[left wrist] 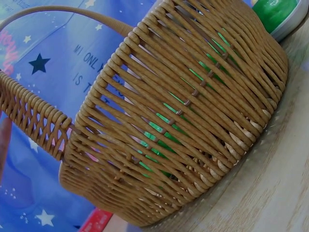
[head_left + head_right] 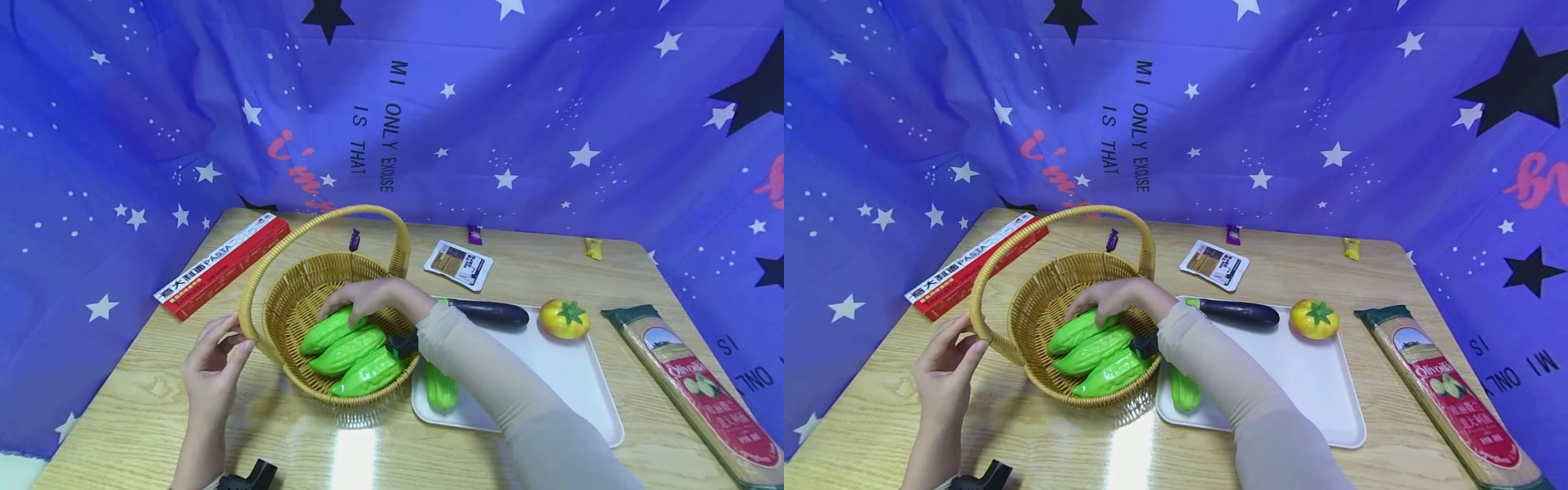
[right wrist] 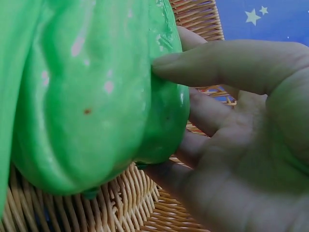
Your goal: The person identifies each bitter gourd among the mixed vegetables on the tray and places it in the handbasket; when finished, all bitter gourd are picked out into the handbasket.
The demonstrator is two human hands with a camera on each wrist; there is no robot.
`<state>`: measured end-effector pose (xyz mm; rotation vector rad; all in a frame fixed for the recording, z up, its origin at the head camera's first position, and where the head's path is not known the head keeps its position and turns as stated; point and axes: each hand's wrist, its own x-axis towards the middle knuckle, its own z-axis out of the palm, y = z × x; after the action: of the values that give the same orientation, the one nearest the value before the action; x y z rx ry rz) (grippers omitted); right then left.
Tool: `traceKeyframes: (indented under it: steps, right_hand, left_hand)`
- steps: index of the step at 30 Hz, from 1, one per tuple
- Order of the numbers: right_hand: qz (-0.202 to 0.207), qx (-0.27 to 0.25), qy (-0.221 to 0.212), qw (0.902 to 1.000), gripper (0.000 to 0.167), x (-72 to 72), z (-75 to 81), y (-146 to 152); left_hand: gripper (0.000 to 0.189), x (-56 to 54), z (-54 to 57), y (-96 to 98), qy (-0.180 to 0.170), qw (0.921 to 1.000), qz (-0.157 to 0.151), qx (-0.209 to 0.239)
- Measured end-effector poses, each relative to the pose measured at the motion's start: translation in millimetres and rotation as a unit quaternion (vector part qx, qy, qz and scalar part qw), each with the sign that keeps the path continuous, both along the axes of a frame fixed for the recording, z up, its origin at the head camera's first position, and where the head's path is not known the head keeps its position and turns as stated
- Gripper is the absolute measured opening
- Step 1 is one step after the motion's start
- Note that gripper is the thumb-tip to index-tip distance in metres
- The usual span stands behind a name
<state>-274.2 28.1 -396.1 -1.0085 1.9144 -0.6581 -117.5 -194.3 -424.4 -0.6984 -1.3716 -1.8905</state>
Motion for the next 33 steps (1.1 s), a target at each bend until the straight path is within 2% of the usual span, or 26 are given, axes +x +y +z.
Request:
traceKeyframes:
  steps: [3,11,19,23,28,30,33]
  right_hand:
    - [-0.002,-0.002,-0.010,0.9999,0.060,0.1,1.2,0]
    - [-0.010,0.006,-0.003,0.9999,0.061,-0.4,8.4,2]
    - [-0.086,-0.040,0.020,0.9953,0.058,-2.9,40.3,19]
    - [-0.119,-0.055,0.070,0.9889,0.052,8.1,57.0,33]
    - [-0.110,-0.088,0.137,0.9806,0.049,27.8,70.7,55]
    - [-0.111,-0.107,0.145,0.9773,0.049,36.4,74.0,66]
    - [-0.132,-0.141,0.125,0.9731,0.049,51.5,76.9,85]
  left_hand:
    - [0.037,0.0,0.7,0.1,0.001,1.0000,0.002,-0.003]
    - [0.037,0.6,0.6,0.2,0.003,1.0000,-0.003,0.000]
    - [0.037,0.3,-1.0,0.2,0.003,1.0000,-0.004,0.001]
    - [0.038,0.5,-1.7,1.0,0.002,1.0000,-0.006,0.002]
    - [0.038,1.8,-0.4,2.2,-0.004,1.0000,-0.003,0.001]
    - [0.038,2.1,0.8,2.2,-0.005,1.0000,0.000,0.002]
    - [0.038,2.6,1.1,3.3,-0.006,0.9999,-0.001,0.008]
